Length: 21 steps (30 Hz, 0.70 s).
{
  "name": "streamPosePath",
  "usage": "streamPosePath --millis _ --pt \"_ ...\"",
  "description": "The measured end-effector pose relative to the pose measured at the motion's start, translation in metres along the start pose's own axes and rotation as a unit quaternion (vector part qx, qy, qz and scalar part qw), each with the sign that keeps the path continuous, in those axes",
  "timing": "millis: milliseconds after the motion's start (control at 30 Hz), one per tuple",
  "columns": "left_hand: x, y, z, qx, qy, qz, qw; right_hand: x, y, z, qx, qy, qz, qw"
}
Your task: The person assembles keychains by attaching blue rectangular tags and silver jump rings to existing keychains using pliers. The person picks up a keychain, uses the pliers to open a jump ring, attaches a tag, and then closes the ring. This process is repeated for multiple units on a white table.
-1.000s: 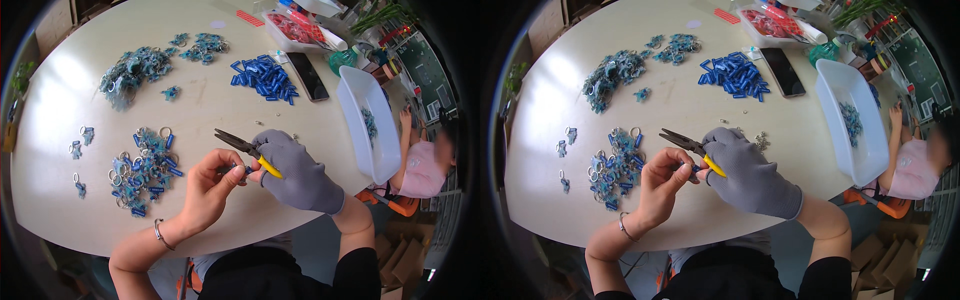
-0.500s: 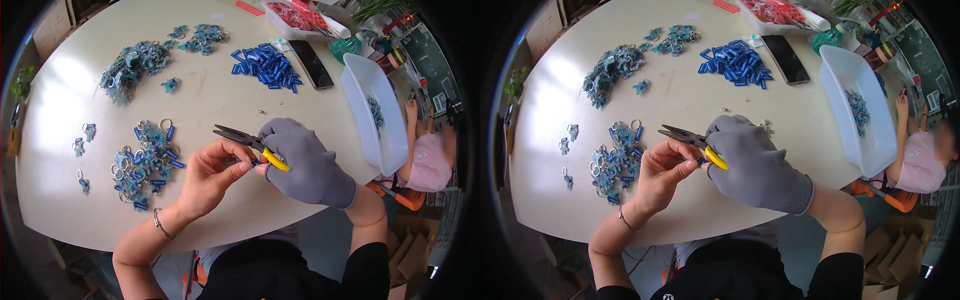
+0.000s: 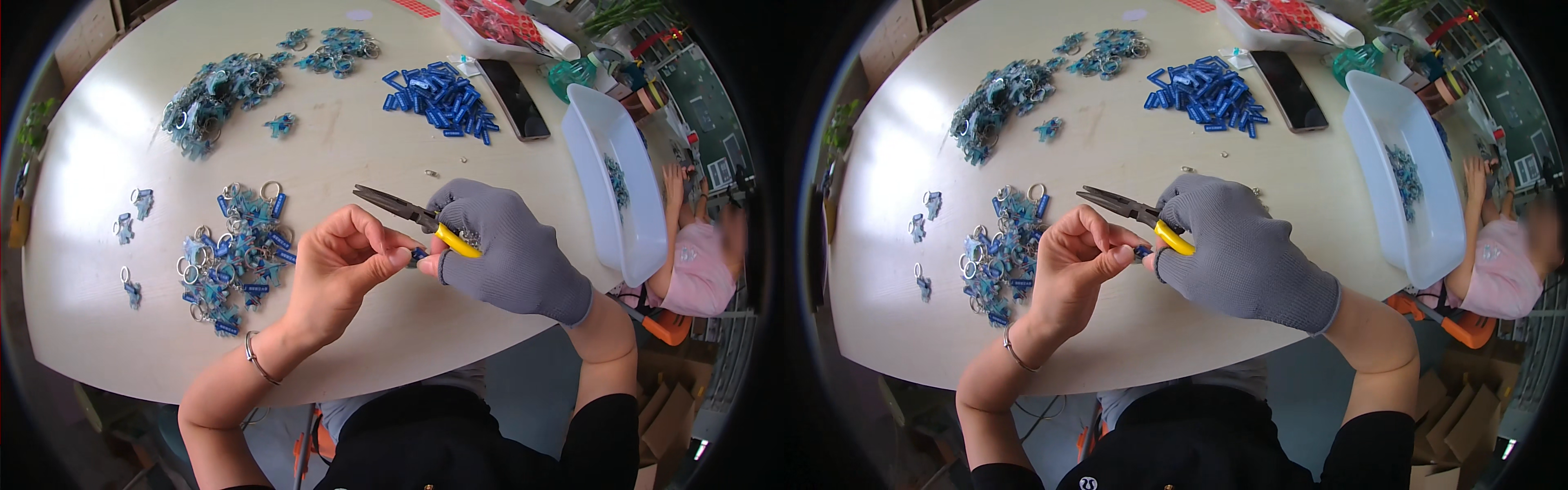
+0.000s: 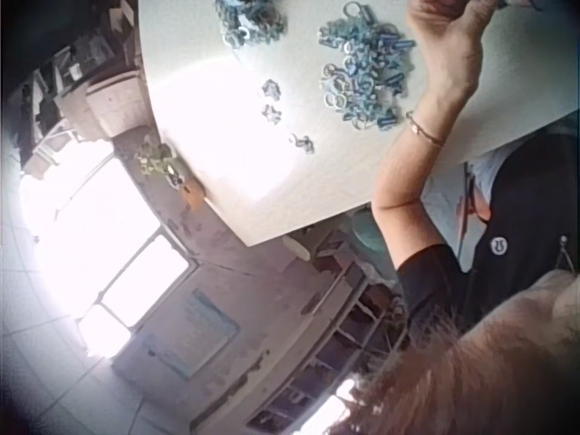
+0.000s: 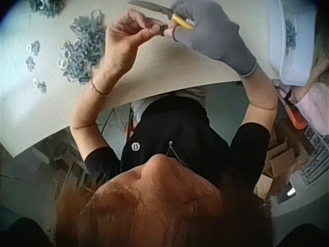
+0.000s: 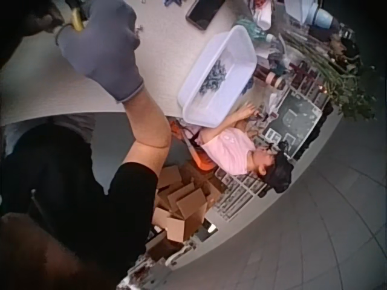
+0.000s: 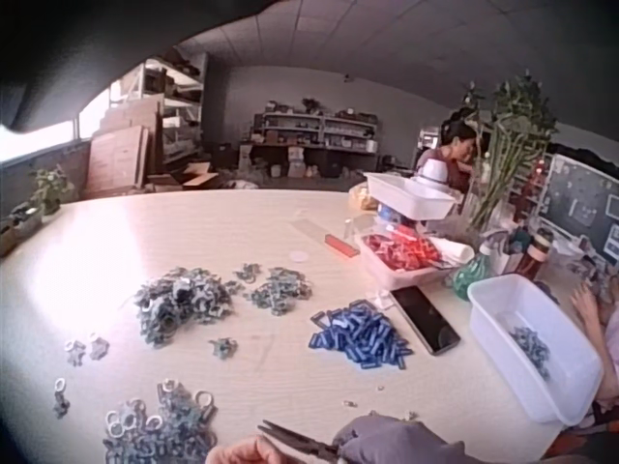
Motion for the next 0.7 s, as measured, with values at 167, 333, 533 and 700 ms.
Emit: streamPosePath --millis 167,333,533,700 --pt "0.001 -0.004 -0.005 -0.054 -0.011 -0.009 0.998 0.0 -0.005 -0.008 -0.015 -0.021 0.007 1.0" --pt "0.002 -0.002 0.0 -0.089 0.021 -0.027 0.995 -0.004 -0.012 -0.019 -0.016 -0.037 0.034 0.999" --pt "0.0 -0.001 0.003 -0.067 0.079 -0.037 0.994 -0.013 -0.016 -0.032 -0.023 -0.058 0.126 0.99" --pt "-0.002 0.008 0.007 -0.1 0.122 -0.076 0.985 -0.019 -0.022 -0.036 0.005 -0.139 0.192 0.972"
Point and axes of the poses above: each hand's wrist, its own x-axis away from the middle knuckle, its own y-axis out of the back of the hand, z = x × y, the point moved 8 cm from there along -x, towards the middle knuckle, and after that the axes turned 9 degrees about x, right-handed, at the moved point
